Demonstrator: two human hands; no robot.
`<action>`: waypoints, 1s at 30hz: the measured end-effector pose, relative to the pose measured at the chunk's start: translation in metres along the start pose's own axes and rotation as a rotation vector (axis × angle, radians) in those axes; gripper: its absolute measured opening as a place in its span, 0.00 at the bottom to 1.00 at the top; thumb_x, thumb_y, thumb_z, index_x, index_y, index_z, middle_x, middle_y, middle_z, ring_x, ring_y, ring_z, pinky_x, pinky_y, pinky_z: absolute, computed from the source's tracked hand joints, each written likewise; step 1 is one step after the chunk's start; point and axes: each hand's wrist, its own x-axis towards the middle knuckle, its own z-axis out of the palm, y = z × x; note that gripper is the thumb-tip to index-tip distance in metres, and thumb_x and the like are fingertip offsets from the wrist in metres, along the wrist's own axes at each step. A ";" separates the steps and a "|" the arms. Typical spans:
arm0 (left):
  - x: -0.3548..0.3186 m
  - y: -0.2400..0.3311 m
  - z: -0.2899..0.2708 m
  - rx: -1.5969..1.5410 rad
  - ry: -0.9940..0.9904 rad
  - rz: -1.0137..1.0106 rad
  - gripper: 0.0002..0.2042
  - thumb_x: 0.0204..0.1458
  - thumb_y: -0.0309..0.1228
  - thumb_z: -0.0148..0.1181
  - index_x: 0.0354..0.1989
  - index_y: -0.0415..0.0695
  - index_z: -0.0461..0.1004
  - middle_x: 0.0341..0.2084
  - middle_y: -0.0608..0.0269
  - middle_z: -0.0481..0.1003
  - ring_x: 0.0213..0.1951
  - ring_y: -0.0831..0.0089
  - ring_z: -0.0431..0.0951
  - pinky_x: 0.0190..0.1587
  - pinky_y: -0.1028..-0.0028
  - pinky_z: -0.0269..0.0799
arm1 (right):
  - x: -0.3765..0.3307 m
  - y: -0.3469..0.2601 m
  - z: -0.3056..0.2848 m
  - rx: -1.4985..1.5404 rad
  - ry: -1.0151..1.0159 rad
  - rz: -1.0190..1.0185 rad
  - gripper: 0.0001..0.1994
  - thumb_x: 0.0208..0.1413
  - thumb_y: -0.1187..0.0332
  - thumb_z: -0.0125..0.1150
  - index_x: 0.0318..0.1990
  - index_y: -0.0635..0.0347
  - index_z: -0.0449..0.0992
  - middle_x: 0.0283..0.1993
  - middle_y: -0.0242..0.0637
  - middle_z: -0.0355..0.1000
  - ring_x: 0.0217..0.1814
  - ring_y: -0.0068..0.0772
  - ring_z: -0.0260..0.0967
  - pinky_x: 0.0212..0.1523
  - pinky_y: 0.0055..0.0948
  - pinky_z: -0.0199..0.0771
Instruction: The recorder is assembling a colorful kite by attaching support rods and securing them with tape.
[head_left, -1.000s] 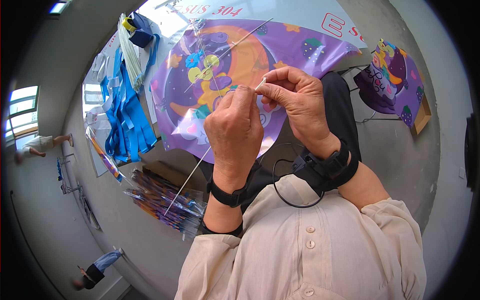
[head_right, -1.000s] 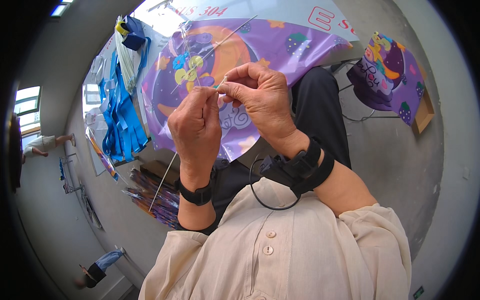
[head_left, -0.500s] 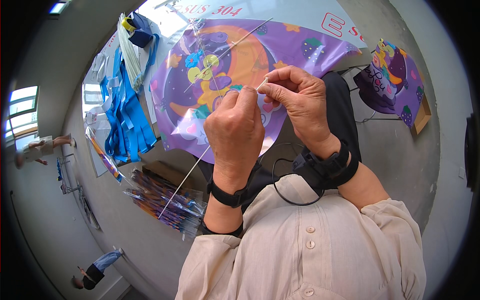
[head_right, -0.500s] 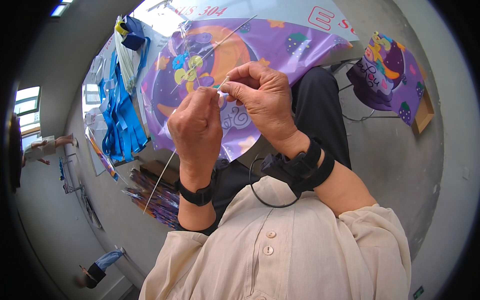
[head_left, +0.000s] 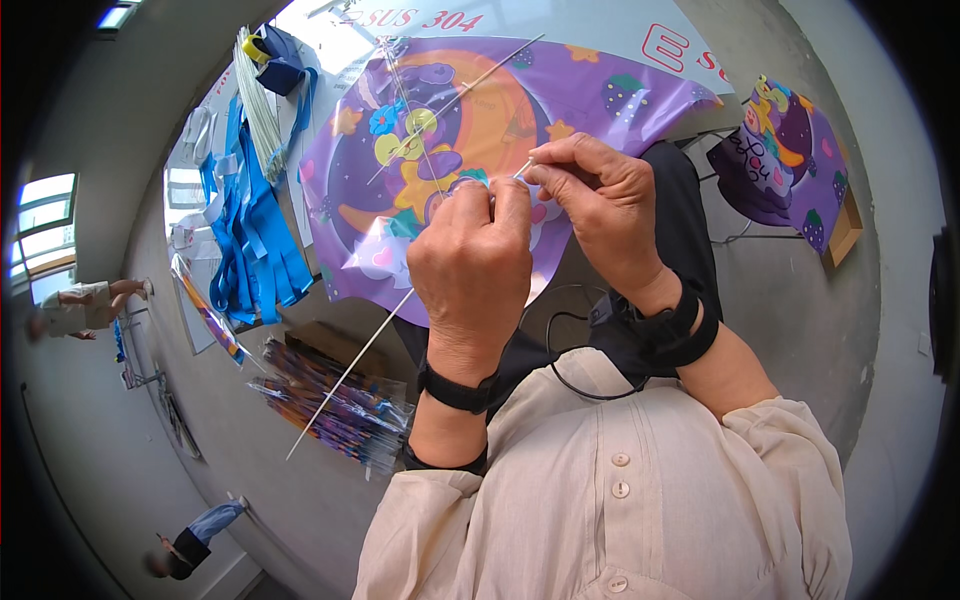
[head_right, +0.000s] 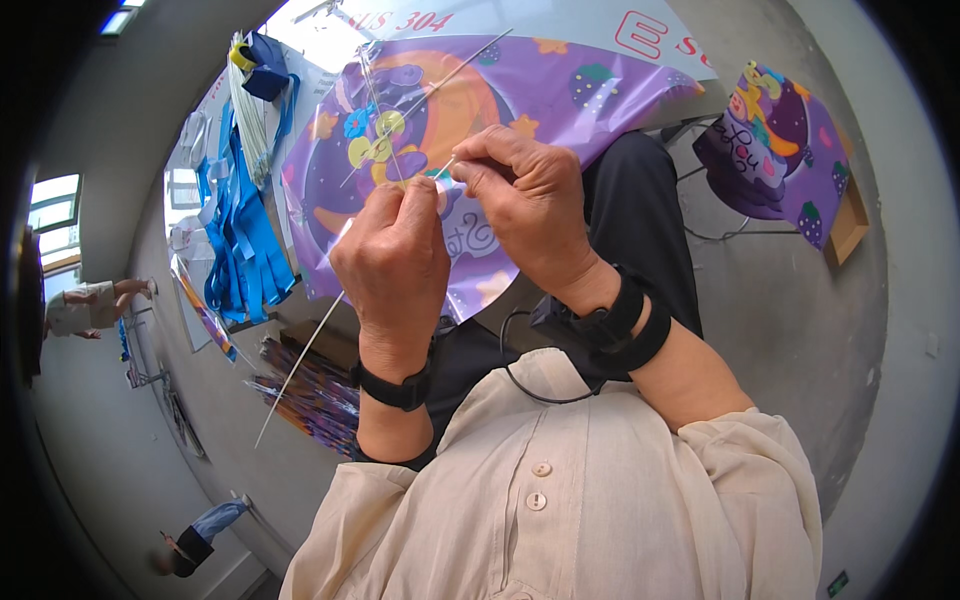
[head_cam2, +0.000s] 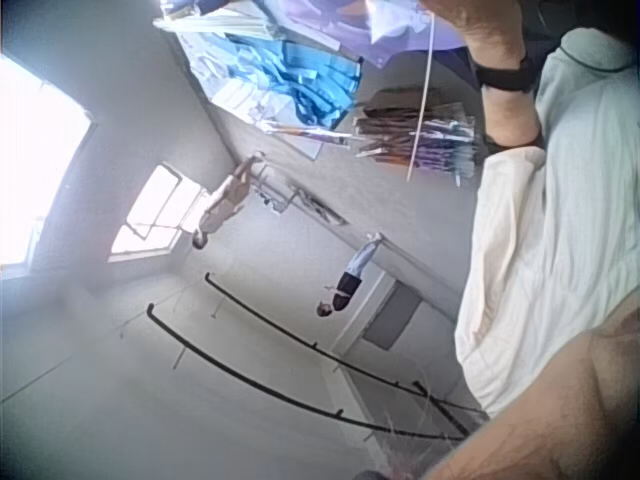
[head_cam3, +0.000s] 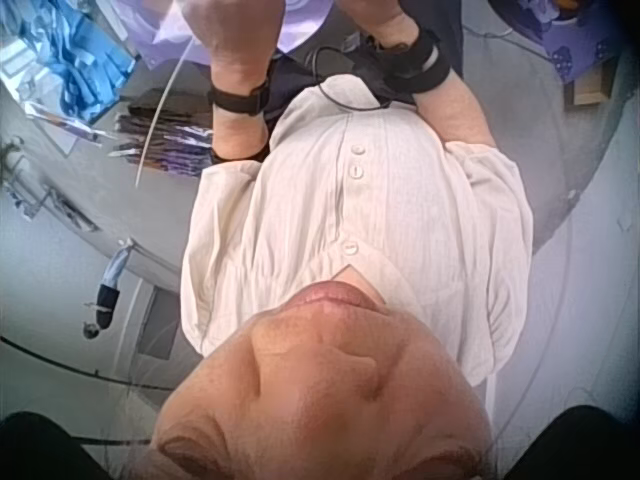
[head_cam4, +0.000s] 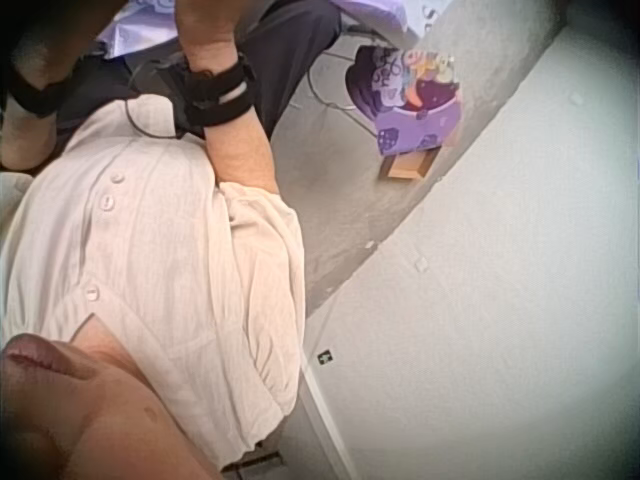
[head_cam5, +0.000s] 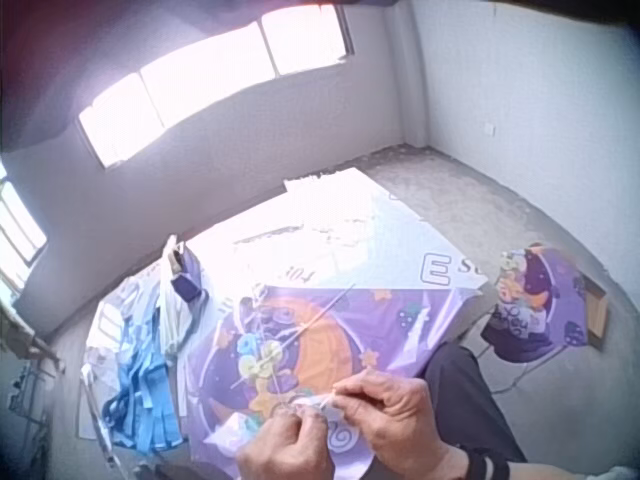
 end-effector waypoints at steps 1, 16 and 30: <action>0.000 0.000 0.000 0.004 0.005 0.009 0.04 0.41 0.22 0.59 0.28 0.42 0.74 0.18 0.61 0.68 0.19 0.64 0.71 0.20 0.69 0.63 | 0.000 0.000 0.000 0.000 0.000 0.000 0.01 0.49 0.79 0.58 0.30 0.66 0.76 0.24 0.29 0.71 0.28 0.14 0.66 0.28 0.16 0.67; -0.003 0.001 0.005 -0.090 -0.072 -0.079 0.04 0.43 0.19 0.56 0.28 0.40 0.72 0.23 0.55 0.74 0.23 0.60 0.74 0.23 0.67 0.66 | 0.008 0.006 -0.010 0.150 -0.061 0.205 0.03 0.47 0.78 0.59 0.30 0.65 0.78 0.27 0.32 0.74 0.28 0.18 0.68 0.29 0.17 0.68; -0.005 -0.001 0.007 -0.194 0.001 -0.013 0.03 0.43 0.19 0.56 0.27 0.39 0.73 0.18 0.56 0.70 0.20 0.63 0.71 0.21 0.69 0.63 | 0.018 0.006 -0.029 0.446 -0.217 0.591 0.05 0.48 0.75 0.62 0.32 0.67 0.76 0.25 0.34 0.72 0.24 0.19 0.64 0.26 0.17 0.65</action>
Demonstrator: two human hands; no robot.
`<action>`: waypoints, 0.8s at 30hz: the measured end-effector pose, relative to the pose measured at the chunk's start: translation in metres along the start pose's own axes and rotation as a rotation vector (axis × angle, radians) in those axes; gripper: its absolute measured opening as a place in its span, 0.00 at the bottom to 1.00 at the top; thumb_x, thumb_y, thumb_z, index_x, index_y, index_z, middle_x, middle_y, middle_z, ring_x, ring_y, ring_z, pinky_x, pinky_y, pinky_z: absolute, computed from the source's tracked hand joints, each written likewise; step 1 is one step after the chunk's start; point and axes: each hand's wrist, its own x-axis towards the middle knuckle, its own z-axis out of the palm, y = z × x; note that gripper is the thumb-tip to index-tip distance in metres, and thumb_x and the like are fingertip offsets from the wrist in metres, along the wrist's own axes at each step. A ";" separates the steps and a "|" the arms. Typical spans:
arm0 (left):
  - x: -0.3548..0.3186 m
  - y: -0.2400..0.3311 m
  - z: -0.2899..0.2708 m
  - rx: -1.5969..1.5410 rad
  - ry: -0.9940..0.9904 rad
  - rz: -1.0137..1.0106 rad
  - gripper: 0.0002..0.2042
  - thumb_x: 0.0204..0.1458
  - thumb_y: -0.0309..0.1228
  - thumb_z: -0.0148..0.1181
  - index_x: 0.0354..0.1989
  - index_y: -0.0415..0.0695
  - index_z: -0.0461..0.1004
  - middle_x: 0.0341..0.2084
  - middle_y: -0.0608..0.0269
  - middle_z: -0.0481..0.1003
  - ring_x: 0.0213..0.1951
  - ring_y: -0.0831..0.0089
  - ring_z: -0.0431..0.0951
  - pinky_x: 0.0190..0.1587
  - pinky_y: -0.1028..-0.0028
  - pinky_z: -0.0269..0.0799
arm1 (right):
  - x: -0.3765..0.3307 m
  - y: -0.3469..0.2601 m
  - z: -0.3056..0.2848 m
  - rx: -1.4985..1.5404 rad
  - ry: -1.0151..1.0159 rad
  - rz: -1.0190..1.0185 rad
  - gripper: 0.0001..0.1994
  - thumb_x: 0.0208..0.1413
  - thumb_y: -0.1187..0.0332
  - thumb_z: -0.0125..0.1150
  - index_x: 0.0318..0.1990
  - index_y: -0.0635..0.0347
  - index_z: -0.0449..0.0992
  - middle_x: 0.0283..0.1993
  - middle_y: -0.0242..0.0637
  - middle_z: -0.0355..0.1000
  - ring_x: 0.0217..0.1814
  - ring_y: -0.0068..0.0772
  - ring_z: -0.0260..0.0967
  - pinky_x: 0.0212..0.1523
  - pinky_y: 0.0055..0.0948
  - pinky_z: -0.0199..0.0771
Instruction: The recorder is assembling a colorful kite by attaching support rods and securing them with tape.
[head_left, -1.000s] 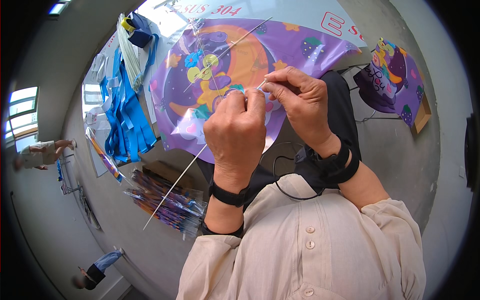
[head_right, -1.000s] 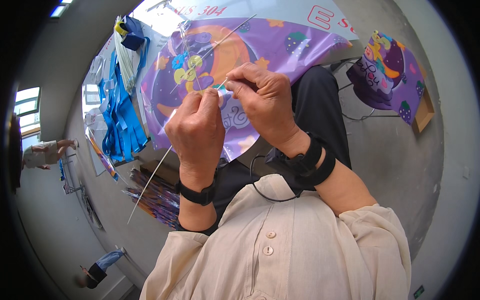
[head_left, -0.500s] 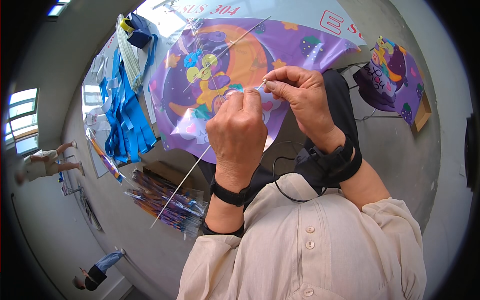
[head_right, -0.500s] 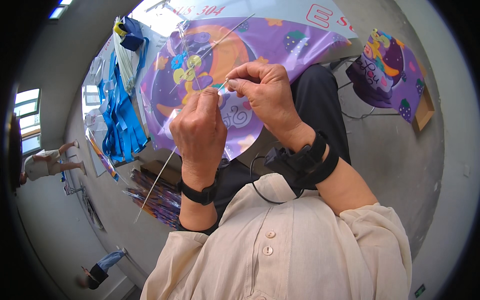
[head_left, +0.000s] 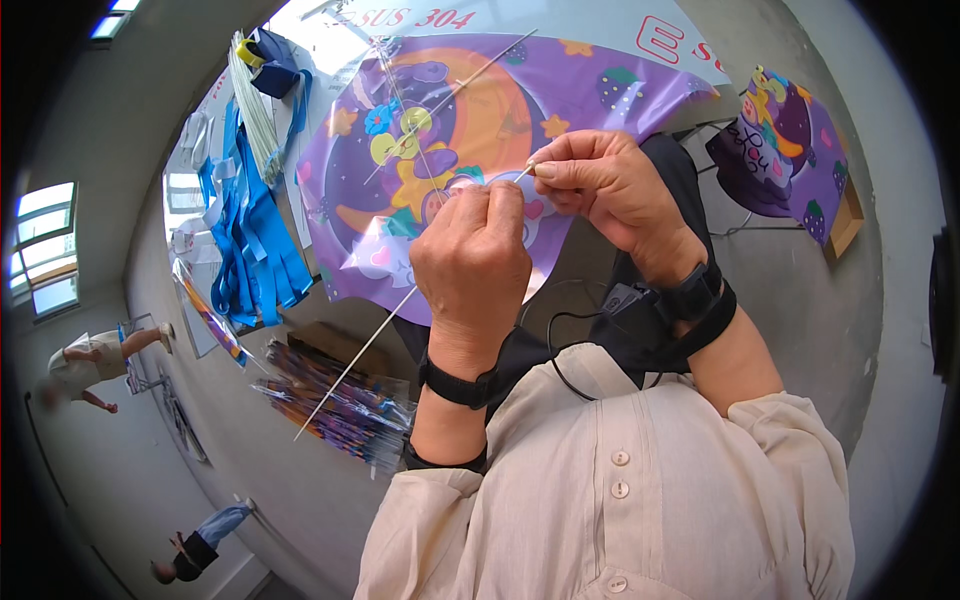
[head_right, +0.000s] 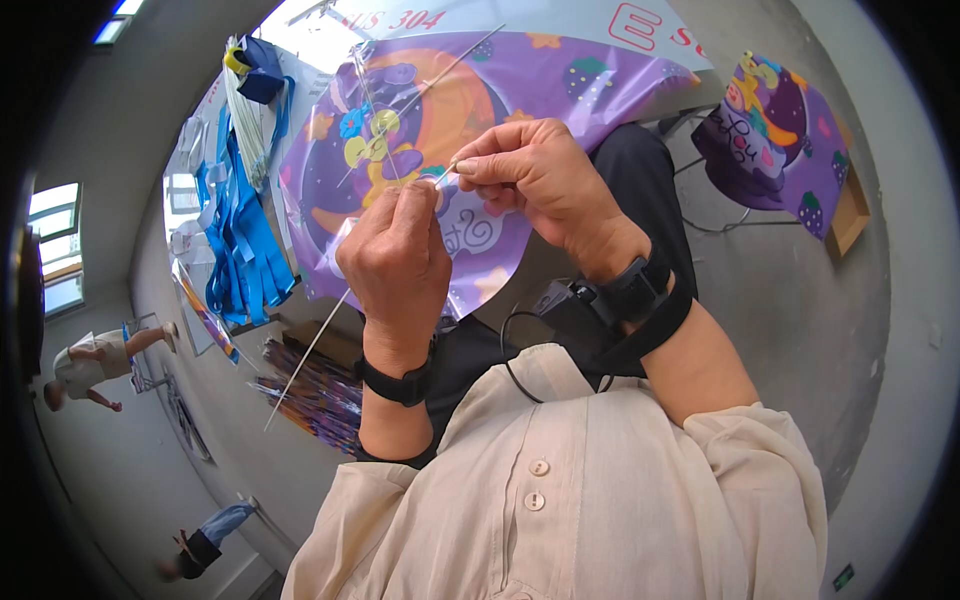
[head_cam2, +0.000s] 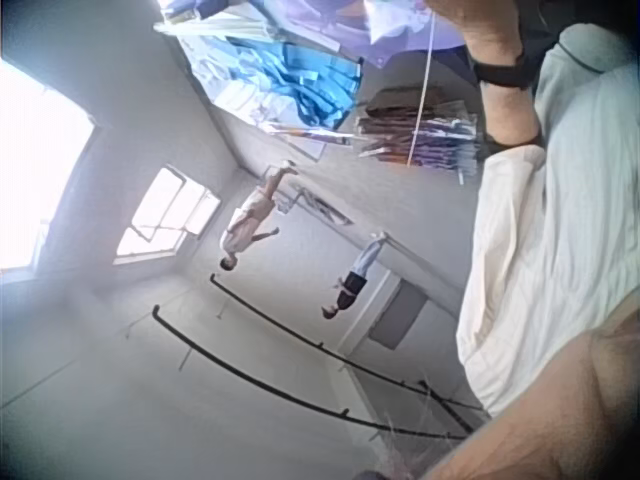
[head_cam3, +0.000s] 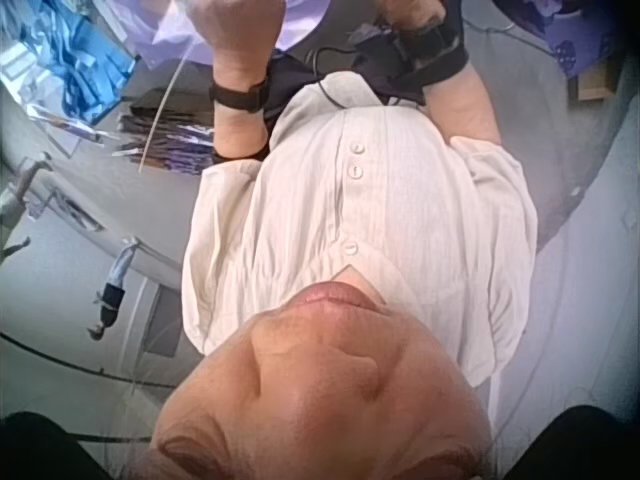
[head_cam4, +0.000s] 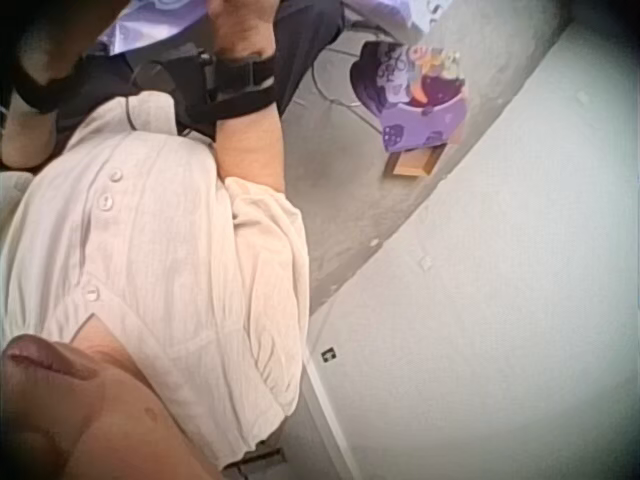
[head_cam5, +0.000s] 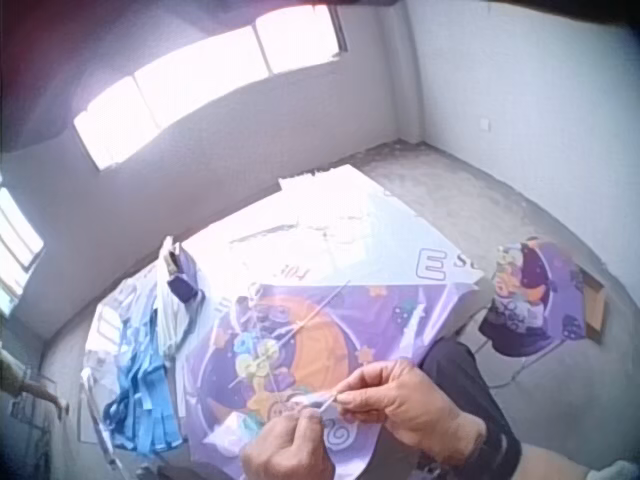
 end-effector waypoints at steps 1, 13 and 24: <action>0.000 0.001 0.000 0.085 0.031 0.081 0.03 0.43 0.19 0.56 0.27 0.39 0.73 0.18 0.57 0.69 0.19 0.64 0.71 0.20 0.69 0.63 | 0.000 -0.001 -0.001 0.009 -0.005 -0.002 0.05 0.48 0.75 0.62 0.32 0.67 0.76 0.25 0.34 0.72 0.24 0.19 0.64 0.26 0.17 0.65; -0.002 0.001 0.000 -0.142 -0.121 -0.208 0.08 0.44 0.22 0.57 0.34 0.37 0.70 0.25 0.51 0.73 0.29 0.55 0.75 0.28 0.64 0.69 | 0.004 0.008 -0.007 0.260 0.060 0.032 0.05 0.51 0.75 0.58 0.33 0.68 0.74 0.27 0.35 0.71 0.26 0.19 0.64 0.25 0.17 0.65; -0.032 -0.031 -0.017 -0.362 -0.161 -0.346 0.04 0.45 0.15 0.56 0.26 0.36 0.67 0.20 0.58 0.67 0.21 0.69 0.67 0.25 0.74 0.62 | 0.009 -0.003 -0.050 0.269 0.238 -0.075 0.04 0.52 0.74 0.59 0.30 0.66 0.73 0.25 0.34 0.71 0.23 0.17 0.63 0.21 0.16 0.61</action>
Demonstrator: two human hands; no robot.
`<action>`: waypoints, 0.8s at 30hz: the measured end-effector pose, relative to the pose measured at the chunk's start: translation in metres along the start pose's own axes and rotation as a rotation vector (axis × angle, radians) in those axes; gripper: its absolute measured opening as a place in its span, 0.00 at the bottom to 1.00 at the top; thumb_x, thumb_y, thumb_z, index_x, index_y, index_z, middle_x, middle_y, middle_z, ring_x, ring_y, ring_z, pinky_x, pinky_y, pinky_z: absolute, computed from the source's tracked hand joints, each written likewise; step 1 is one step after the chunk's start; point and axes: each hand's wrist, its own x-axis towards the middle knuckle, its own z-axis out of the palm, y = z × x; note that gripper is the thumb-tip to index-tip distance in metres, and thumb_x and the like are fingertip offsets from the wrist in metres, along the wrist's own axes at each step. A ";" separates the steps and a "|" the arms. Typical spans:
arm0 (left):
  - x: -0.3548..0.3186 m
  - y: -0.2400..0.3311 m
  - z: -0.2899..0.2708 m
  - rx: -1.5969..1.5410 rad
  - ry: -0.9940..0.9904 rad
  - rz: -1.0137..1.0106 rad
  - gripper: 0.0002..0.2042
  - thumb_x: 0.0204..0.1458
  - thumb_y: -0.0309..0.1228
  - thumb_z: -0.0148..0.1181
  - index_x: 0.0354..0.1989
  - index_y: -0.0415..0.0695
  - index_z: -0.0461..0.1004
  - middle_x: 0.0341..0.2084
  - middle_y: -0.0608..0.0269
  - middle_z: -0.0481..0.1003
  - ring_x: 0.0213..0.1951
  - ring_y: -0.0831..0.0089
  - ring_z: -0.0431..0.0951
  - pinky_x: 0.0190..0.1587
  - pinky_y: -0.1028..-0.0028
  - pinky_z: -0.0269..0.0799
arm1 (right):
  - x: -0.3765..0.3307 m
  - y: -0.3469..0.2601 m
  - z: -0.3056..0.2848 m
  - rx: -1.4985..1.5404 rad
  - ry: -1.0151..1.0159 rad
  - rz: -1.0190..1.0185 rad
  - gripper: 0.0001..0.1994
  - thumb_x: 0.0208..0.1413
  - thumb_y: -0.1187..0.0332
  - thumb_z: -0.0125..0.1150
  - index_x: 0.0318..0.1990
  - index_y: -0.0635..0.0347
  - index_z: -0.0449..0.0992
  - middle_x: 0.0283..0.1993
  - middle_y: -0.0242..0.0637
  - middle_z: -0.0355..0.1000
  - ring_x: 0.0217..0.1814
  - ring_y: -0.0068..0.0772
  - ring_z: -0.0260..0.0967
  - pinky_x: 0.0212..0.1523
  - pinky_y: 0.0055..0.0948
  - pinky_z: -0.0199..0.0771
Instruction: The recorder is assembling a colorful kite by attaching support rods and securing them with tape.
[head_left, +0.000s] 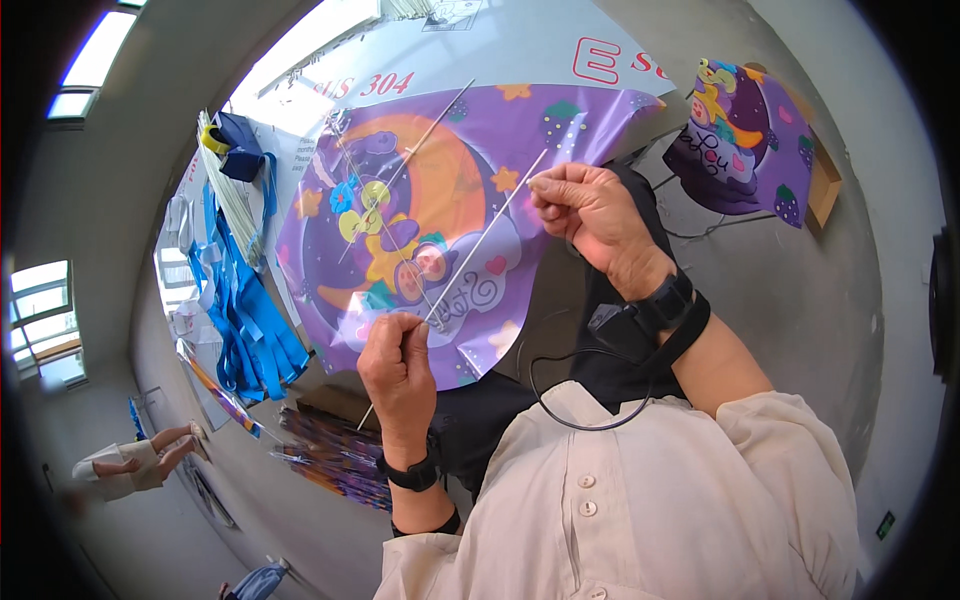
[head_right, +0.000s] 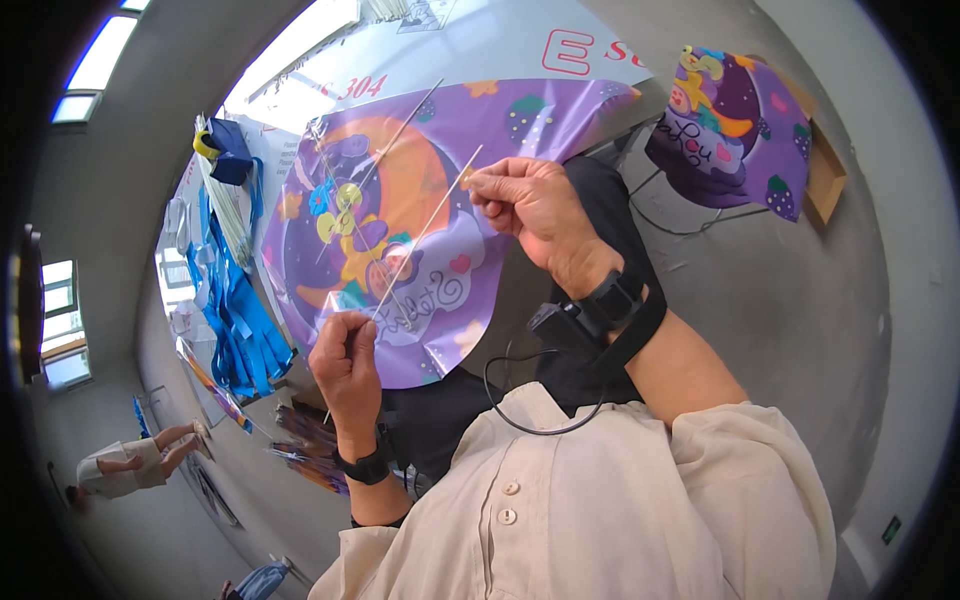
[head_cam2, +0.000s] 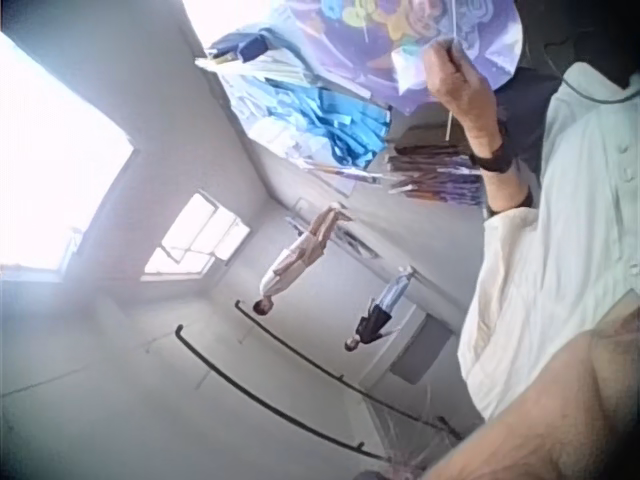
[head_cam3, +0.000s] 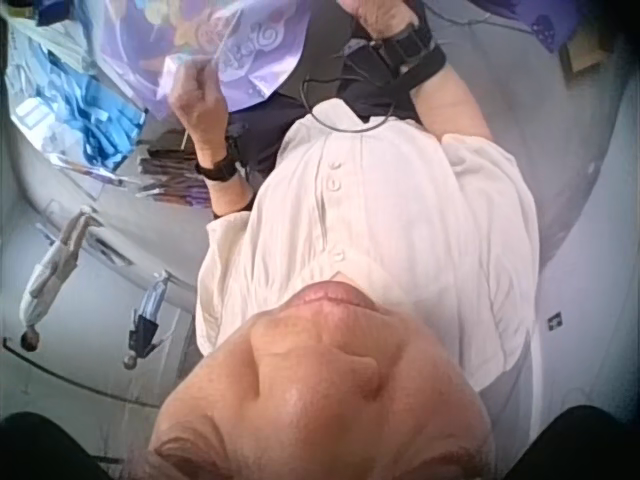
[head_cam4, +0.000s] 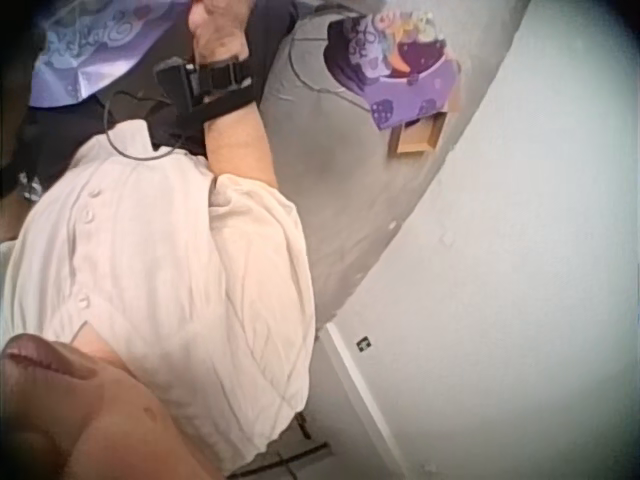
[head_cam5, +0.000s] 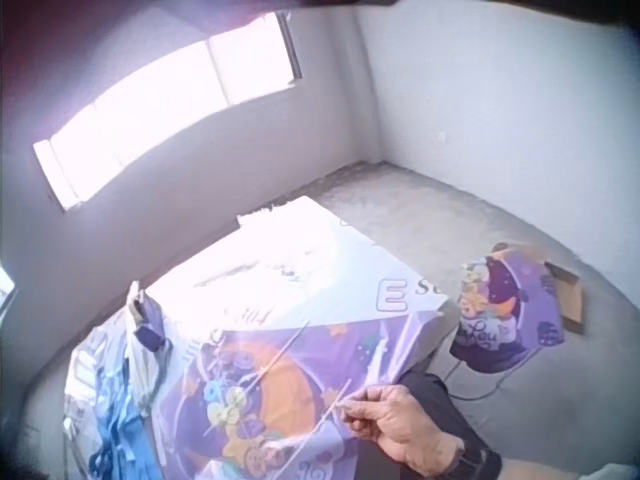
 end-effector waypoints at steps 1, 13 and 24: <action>0.005 0.001 0.007 0.014 -0.001 -0.003 0.04 0.45 0.15 0.56 0.26 0.36 0.67 0.20 0.58 0.67 0.21 0.69 0.67 0.25 0.74 0.62 | 0.000 0.004 0.002 -0.091 -0.002 0.006 0.03 0.52 0.74 0.59 0.30 0.65 0.74 0.25 0.33 0.71 0.23 0.16 0.63 0.21 0.15 0.61; 0.051 0.010 0.043 -0.059 0.010 -0.034 0.03 0.48 0.16 0.57 0.30 0.35 0.74 0.20 0.69 0.66 0.22 0.85 0.61 0.24 0.83 0.55 | 0.047 -0.009 -0.013 0.664 0.204 0.177 0.03 0.55 0.74 0.56 0.33 0.65 0.70 0.31 0.36 0.67 0.29 0.22 0.62 0.27 0.19 0.65; 0.038 0.007 0.051 -0.037 -0.008 -0.072 0.05 0.47 0.14 0.57 0.32 0.35 0.74 0.20 0.68 0.65 0.22 0.83 0.61 0.24 0.82 0.55 | 0.051 -0.018 -0.016 0.704 0.154 0.143 0.03 0.56 0.75 0.53 0.34 0.66 0.69 0.32 0.38 0.67 0.30 0.25 0.62 0.28 0.21 0.66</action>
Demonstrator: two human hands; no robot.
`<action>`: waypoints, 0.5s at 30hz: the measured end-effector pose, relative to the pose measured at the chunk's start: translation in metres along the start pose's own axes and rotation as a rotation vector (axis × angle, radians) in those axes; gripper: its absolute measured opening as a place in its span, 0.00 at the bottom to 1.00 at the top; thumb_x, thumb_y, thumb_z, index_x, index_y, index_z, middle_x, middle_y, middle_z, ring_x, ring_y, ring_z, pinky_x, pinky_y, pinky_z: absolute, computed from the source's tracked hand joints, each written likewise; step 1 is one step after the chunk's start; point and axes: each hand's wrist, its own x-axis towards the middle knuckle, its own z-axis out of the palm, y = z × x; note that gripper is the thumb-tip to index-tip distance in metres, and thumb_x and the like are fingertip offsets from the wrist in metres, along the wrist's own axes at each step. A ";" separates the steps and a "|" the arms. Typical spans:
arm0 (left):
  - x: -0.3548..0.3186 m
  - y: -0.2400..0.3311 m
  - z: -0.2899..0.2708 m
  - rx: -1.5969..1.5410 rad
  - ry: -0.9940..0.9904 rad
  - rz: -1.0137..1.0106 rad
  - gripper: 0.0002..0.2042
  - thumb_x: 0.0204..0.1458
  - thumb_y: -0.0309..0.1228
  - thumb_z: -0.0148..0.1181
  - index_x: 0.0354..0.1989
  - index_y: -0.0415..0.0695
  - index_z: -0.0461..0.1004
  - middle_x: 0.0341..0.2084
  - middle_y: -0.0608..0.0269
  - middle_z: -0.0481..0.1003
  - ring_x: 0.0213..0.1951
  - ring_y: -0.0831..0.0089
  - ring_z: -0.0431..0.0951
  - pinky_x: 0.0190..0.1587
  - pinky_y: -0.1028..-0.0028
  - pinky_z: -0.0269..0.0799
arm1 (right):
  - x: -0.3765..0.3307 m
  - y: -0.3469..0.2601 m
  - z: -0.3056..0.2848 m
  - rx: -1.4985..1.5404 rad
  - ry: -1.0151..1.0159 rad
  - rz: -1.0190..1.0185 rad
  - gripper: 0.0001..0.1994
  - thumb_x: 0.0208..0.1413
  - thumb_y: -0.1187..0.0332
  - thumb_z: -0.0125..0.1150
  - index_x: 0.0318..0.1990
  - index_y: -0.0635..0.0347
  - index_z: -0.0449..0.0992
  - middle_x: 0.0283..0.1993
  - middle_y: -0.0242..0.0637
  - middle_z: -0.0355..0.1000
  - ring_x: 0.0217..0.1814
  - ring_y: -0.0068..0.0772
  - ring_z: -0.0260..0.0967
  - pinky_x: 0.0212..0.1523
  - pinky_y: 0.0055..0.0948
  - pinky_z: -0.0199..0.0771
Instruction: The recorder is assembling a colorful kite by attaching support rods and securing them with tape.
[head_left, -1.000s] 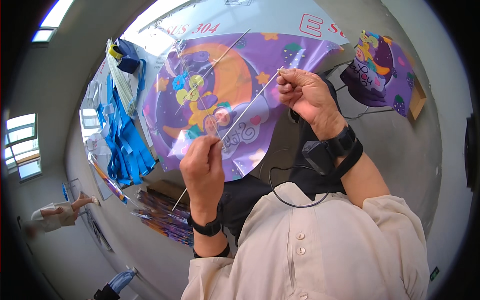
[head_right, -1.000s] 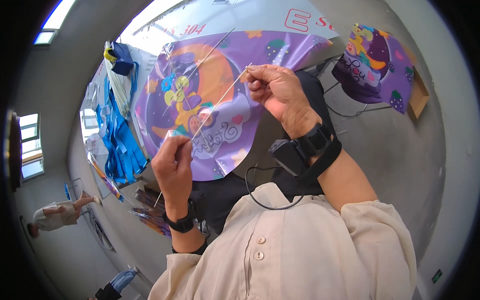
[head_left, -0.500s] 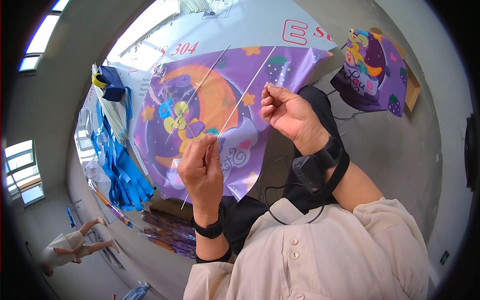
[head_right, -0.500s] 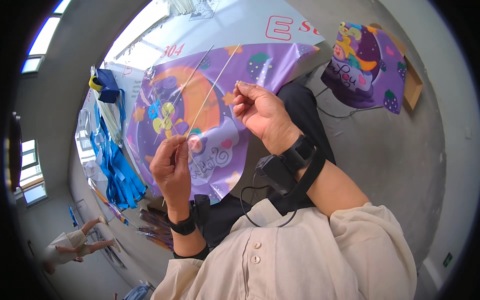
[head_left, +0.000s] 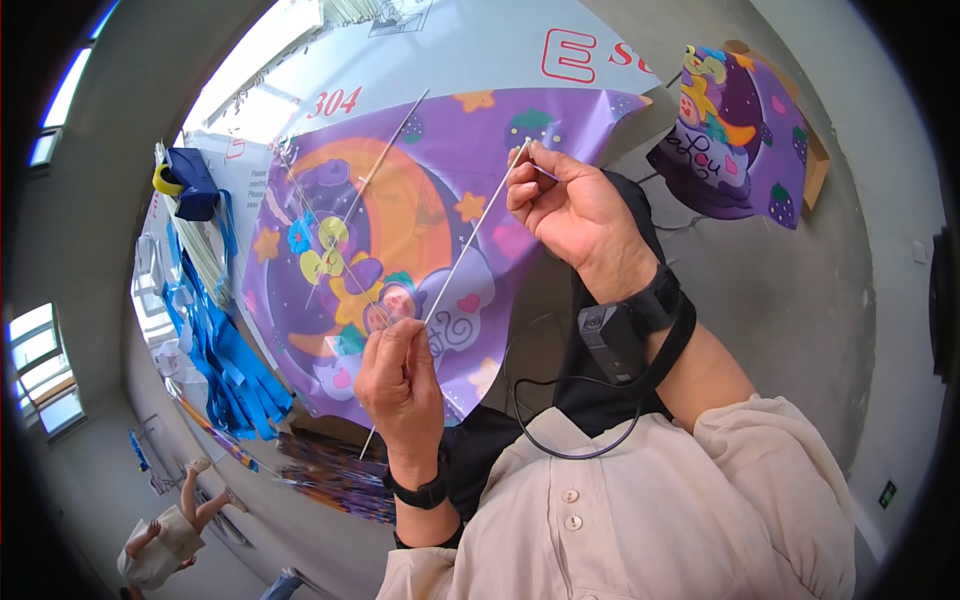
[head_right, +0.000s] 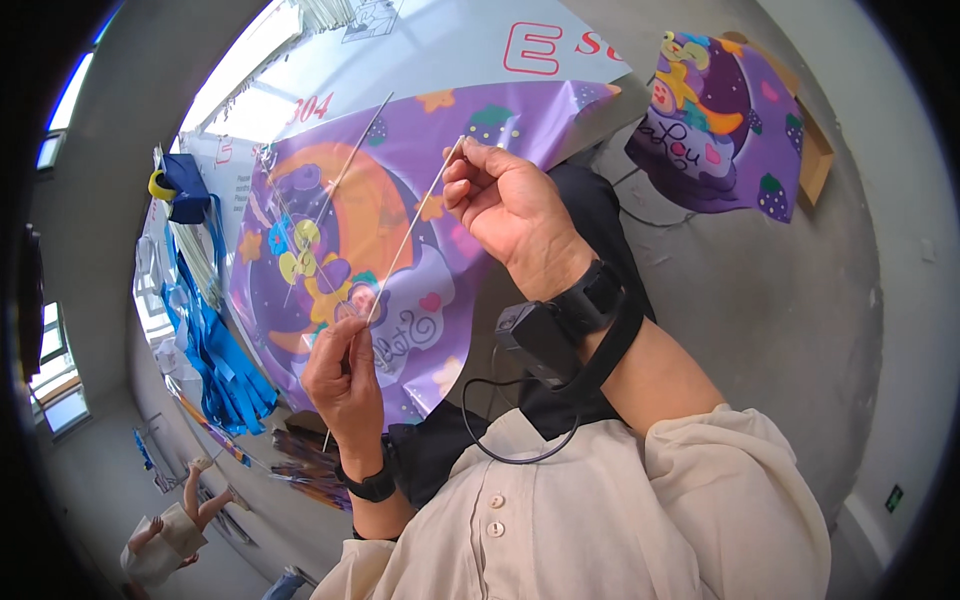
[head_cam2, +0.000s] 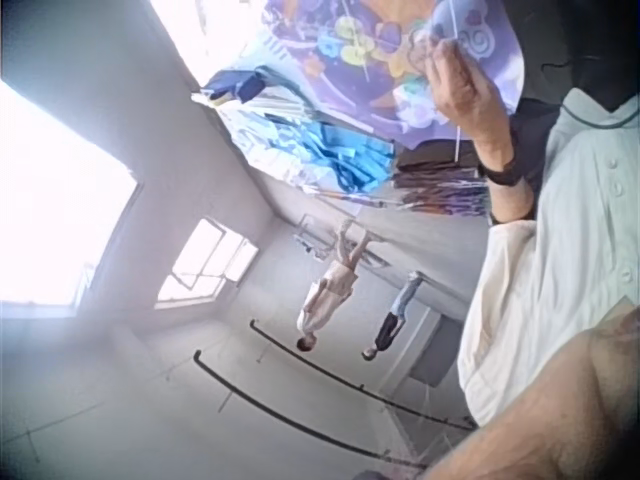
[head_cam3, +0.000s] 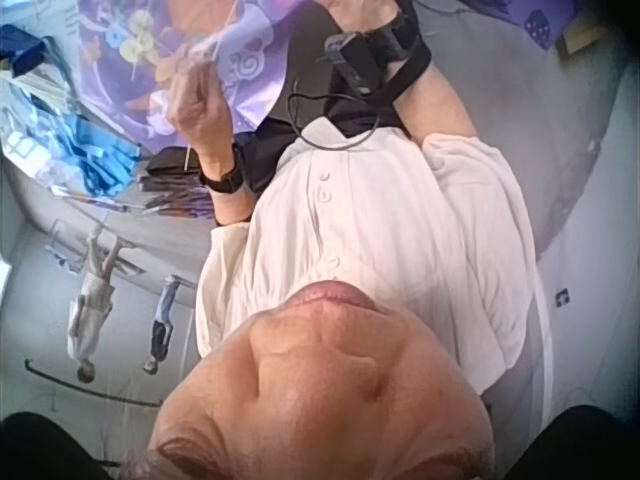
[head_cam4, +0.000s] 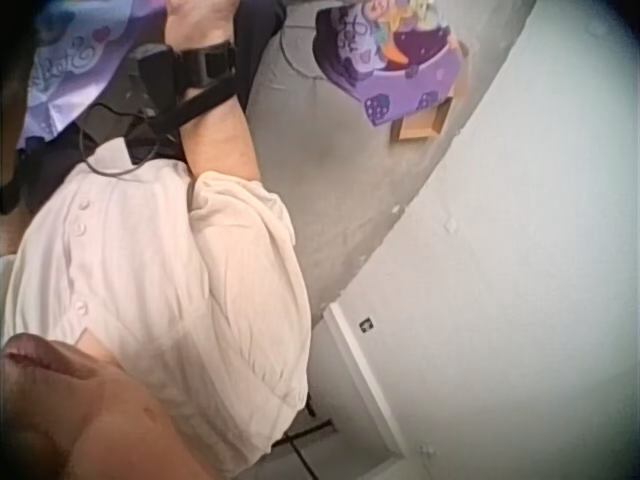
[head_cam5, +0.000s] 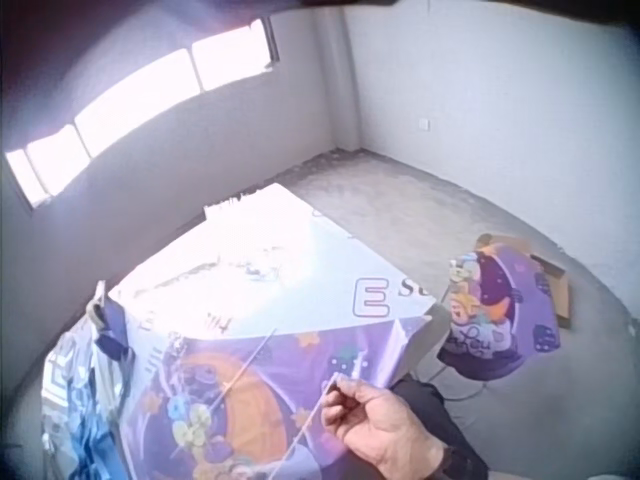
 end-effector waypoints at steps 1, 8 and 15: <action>-0.001 0.000 0.000 0.000 0.001 -0.001 0.05 0.47 0.14 0.57 0.32 0.35 0.74 0.20 0.68 0.65 0.22 0.83 0.61 0.24 0.82 0.55 | -0.001 0.001 0.001 -0.019 -0.011 -0.017 0.03 0.56 0.75 0.53 0.35 0.67 0.69 0.33 0.38 0.67 0.31 0.25 0.63 0.28 0.21 0.66; -0.004 0.002 -0.003 0.036 0.001 0.011 0.05 0.46 0.15 0.58 0.31 0.35 0.74 0.19 0.68 0.65 0.22 0.83 0.61 0.23 0.82 0.55 | -0.005 0.003 0.002 -0.108 -0.009 -0.112 0.05 0.55 0.76 0.54 0.36 0.69 0.69 0.35 0.42 0.69 0.31 0.25 0.66 0.28 0.20 0.68; -0.008 0.004 -0.007 0.070 0.009 0.030 0.05 0.46 0.15 0.58 0.31 0.35 0.74 0.20 0.67 0.67 0.21 0.83 0.61 0.22 0.82 0.54 | -0.010 0.004 0.001 -0.303 -0.049 -0.246 0.03 0.54 0.76 0.55 0.34 0.67 0.70 0.34 0.41 0.71 0.29 0.24 0.67 0.27 0.19 0.69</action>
